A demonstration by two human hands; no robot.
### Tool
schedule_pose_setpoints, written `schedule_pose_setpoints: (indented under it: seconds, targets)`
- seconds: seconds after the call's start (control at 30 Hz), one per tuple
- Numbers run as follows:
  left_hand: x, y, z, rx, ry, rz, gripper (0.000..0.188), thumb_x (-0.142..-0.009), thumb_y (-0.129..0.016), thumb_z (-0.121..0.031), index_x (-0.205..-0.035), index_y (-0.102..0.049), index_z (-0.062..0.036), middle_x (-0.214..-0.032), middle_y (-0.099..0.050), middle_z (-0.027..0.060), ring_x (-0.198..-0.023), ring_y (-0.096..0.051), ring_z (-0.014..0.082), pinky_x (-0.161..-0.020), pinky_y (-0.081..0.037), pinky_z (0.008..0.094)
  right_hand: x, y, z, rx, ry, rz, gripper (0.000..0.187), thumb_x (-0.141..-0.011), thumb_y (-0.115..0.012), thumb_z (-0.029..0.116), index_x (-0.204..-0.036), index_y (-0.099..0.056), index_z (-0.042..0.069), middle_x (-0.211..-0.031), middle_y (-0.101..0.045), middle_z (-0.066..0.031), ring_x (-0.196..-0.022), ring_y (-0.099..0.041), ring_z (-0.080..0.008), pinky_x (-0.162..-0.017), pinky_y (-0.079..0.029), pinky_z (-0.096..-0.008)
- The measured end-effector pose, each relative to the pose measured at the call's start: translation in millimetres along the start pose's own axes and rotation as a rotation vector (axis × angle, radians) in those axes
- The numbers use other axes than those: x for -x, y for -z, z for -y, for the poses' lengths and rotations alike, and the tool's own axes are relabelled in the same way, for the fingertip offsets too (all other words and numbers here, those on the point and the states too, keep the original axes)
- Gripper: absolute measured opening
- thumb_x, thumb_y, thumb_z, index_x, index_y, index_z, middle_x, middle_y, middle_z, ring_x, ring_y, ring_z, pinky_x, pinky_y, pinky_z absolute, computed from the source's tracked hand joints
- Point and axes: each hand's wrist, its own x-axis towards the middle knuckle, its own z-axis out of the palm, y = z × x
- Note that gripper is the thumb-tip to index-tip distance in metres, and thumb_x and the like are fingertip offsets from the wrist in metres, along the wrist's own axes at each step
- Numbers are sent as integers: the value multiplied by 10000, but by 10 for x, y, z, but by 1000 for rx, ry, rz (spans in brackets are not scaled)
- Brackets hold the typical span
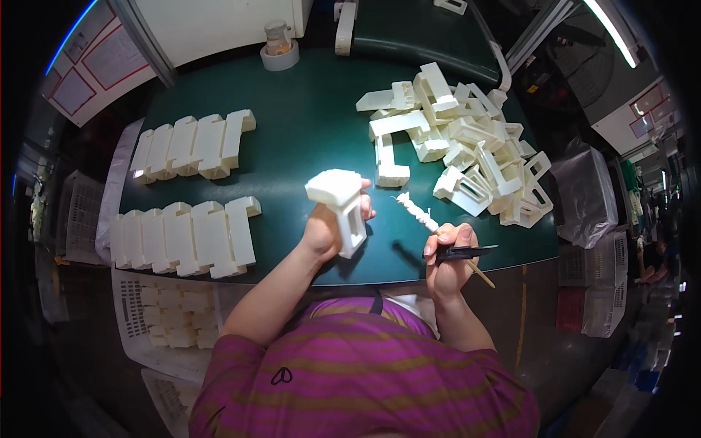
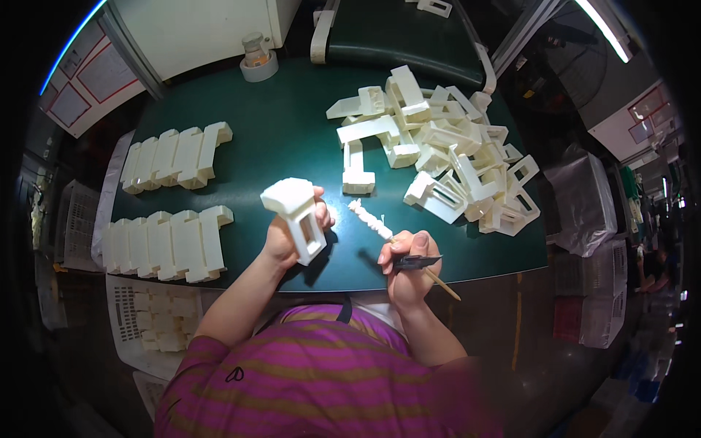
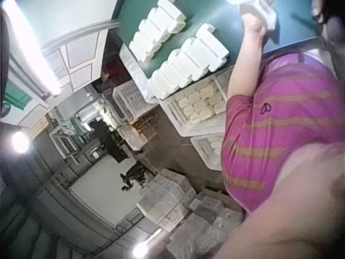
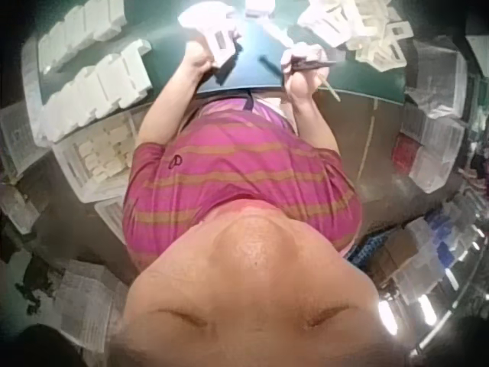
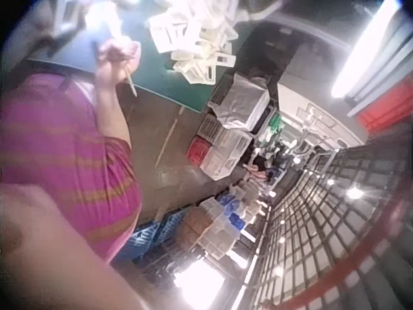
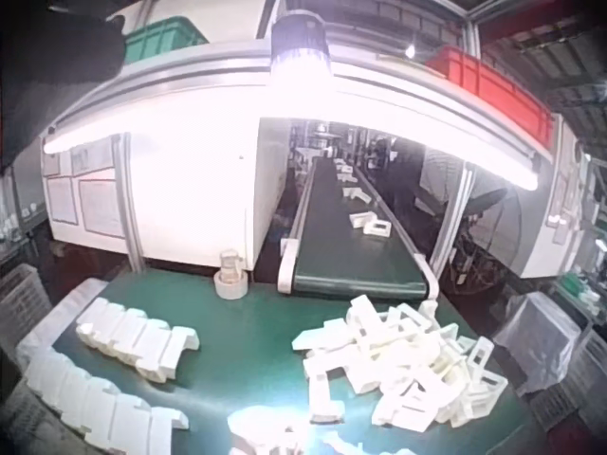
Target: Manually cleaning and deburring molded white plastic enclosures and sorting them into bins.
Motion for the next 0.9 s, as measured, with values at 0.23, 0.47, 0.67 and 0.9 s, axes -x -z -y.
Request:
schedule_pose_setpoints:
  seconds: [0.23,0.47,0.67,0.9]
  targets:
    - [-78,-20,-9,279,-85,85,287,-906,-567,-311,-1071,-548,-77,-721,-465,24,-700,-489,148,-862,-450,341,325,64,-226,189,20,246,342,-995,-424,258,-809,-567,10,-714,-612,-148,-546,-534,-141,-489,-429,-239]
    - [-34,-18,-30,296,-80,93,242,-924,-538,-266,-1061,-542,-67,-719,-463,29,-692,-486,149,-866,-470,352,257,-25,-334,436,257,525,302,-967,-489,280,-825,-589,33,-713,-633,-139,-556,-561,-164,-506,-435,-259]
    - [-70,39,-49,200,-141,39,232,-933,-510,-250,-1065,-526,-60,-754,-475,51,-736,-510,165,-832,-464,333,355,-83,-542,750,326,745,151,-848,-588,61,-705,-582,9,-663,-612,-113,-570,-615,-260,-520,-483,-330]
    - [-53,91,-93,295,-70,-93,210,-942,-477,-231,-1053,-500,-55,-758,-467,48,-740,-514,172,-822,-474,340,257,-57,-236,125,-113,288,327,-985,-442,220,-785,-576,-2,-750,-636,-124,-618,-598,-150,-566,-478,-261]
